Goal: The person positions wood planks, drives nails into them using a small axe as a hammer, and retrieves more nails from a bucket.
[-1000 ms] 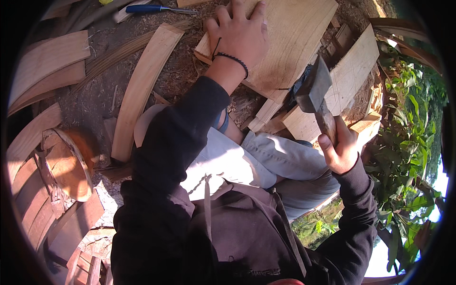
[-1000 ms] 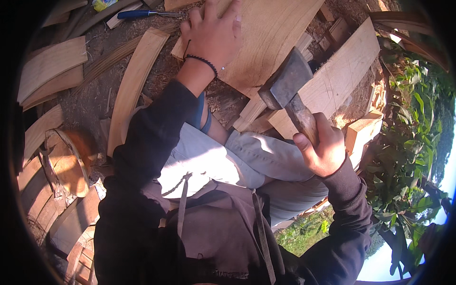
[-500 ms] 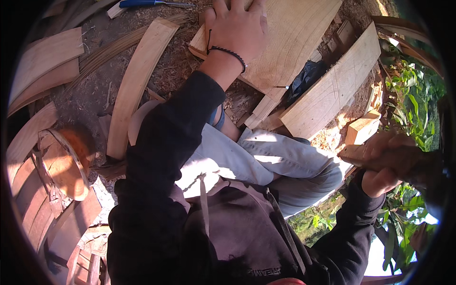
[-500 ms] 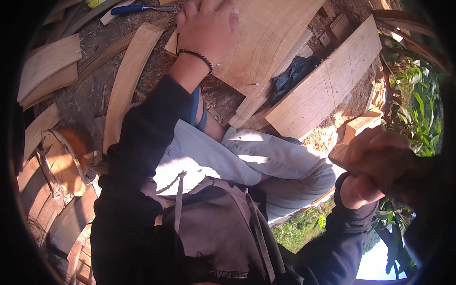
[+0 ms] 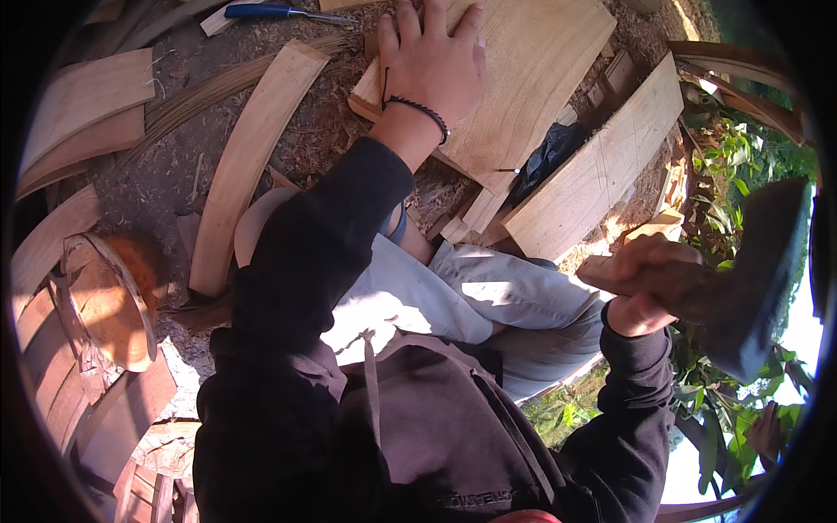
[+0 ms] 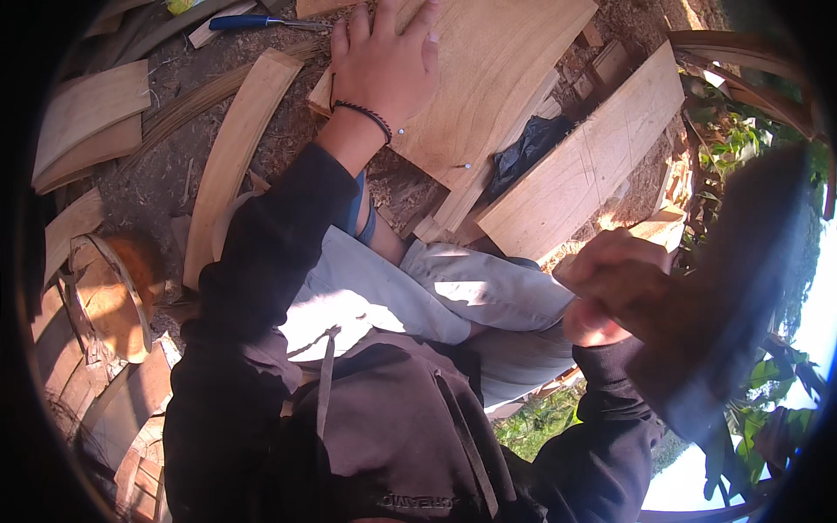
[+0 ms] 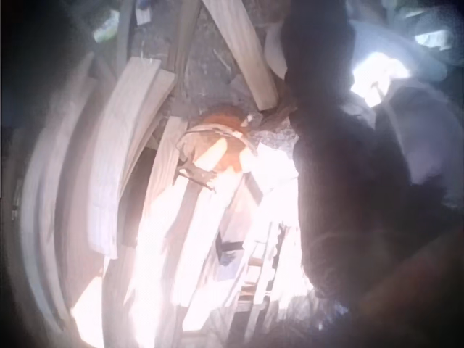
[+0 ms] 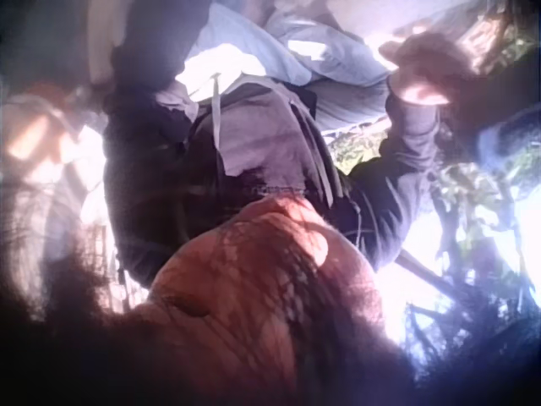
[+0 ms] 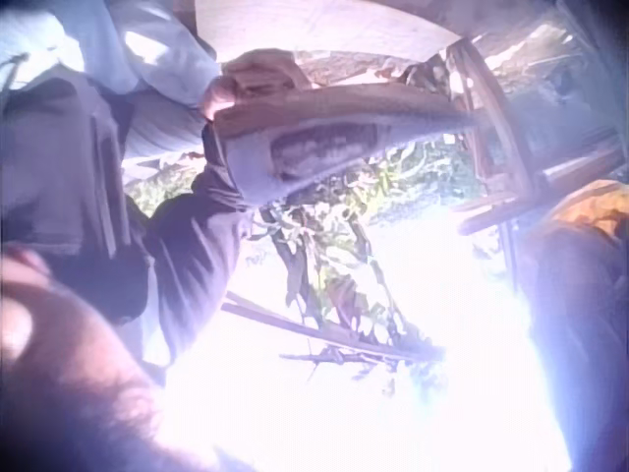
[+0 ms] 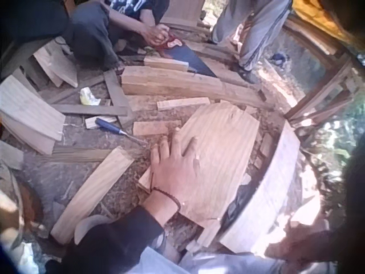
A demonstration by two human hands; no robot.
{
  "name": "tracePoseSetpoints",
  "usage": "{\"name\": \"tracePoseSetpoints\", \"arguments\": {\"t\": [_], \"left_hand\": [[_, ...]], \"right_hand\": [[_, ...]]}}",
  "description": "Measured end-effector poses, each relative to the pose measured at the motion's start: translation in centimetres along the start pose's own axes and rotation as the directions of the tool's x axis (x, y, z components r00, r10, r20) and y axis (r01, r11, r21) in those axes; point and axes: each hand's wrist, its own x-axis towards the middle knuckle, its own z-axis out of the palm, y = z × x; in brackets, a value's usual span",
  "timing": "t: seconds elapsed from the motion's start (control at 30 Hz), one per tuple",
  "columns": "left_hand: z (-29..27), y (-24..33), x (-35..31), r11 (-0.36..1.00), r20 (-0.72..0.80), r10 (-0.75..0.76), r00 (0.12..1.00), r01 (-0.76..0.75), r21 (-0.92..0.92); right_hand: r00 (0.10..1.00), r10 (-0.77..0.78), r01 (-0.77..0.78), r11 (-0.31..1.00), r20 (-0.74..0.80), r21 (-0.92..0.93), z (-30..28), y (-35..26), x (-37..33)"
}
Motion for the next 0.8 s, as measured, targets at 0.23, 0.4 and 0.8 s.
{"name": "tracePoseSetpoints", "arguments": {"t": [0.23,0.4,0.8], "left_hand": [[-0.3,0.1,-0.8,0.999,0.041,-0.031,0.999,0.03,0.028],[-0.1,0.4,0.0,0.999,0.076,-0.046,0.996,0.045,0.02],[0.1,0.6,-0.4,0.991,0.026,-0.071,0.997,0.068,0.118]], "right_hand": [[0.97,0.215,-0.173,0.937,0.113,-0.305,-2.6,-1.6,2.0],[0.997,-0.008,0.012,0.999,0.077,-0.05,-1.2,-1.0,1.7],[0.999,-0.038,0.032,0.979,-0.026,-0.202,0.2,0.0,0.1]]}}
